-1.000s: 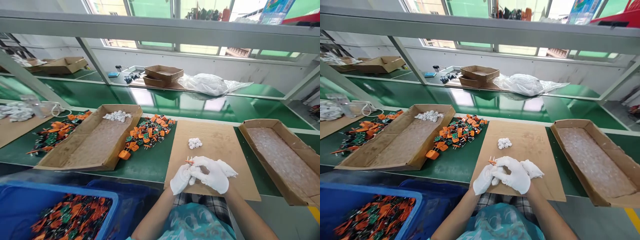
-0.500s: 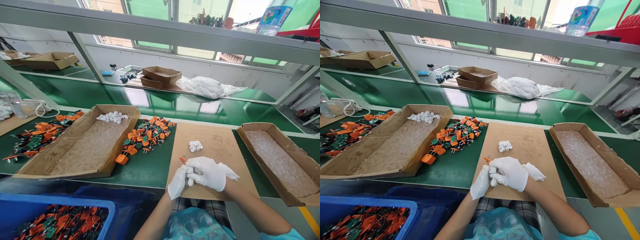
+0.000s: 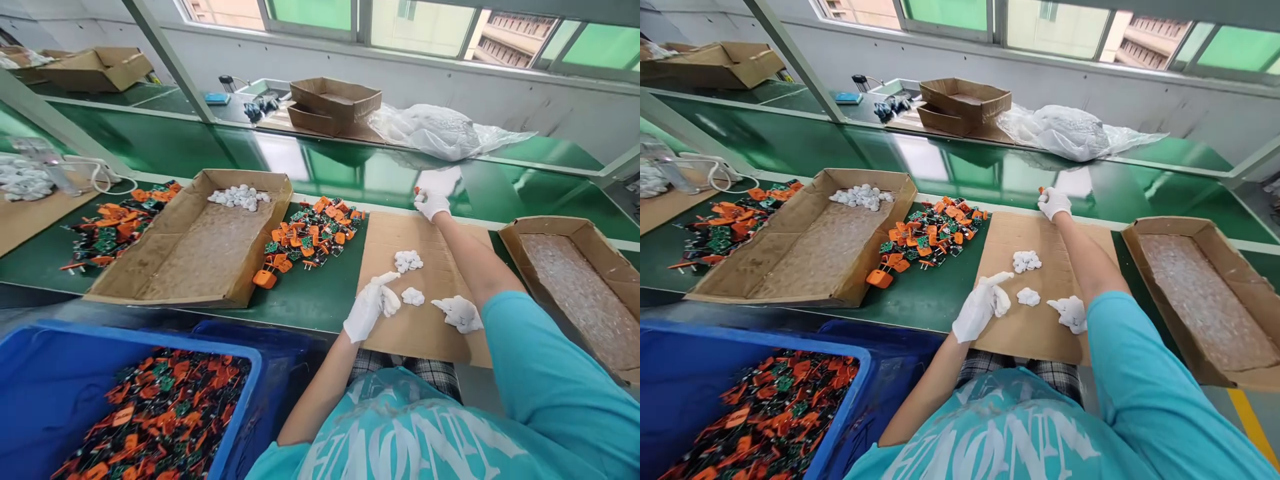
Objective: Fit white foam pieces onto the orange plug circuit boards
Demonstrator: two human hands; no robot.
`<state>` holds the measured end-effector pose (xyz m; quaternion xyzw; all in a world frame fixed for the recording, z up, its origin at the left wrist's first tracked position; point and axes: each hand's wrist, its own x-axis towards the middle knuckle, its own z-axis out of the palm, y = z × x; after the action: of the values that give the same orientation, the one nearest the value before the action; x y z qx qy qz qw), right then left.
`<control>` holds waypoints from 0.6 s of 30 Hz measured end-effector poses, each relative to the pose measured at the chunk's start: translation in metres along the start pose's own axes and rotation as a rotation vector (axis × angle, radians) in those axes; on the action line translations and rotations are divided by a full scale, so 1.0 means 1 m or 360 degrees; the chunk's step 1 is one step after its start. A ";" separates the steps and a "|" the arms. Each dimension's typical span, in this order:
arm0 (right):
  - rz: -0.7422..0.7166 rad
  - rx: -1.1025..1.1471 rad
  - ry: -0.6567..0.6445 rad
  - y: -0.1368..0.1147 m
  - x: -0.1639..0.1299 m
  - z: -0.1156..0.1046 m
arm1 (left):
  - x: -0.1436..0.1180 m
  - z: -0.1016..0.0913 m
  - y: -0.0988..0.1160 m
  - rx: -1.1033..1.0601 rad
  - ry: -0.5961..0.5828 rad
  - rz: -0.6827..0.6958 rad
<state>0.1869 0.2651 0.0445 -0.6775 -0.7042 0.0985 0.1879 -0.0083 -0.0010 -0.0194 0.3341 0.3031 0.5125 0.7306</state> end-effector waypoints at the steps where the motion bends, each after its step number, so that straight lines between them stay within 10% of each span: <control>1: 0.0069 -0.0004 -0.0011 0.008 0.004 0.002 | 0.001 -0.001 -0.001 0.0012 -0.0003 -0.0005; 9: 0.0000 0.0196 -0.0111 0.035 -0.046 -0.029 | -0.006 -0.001 0.003 0.0123 -0.0031 0.0005; 18: 0.0048 0.0454 -0.0362 0.099 -0.285 -0.095 | -0.017 0.015 0.003 0.0687 0.0104 -0.0027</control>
<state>0.3184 -0.0218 0.0546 -0.6390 -0.6896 0.2762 0.1996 -0.0029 -0.0191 -0.0068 0.4634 0.4320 0.4402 0.6363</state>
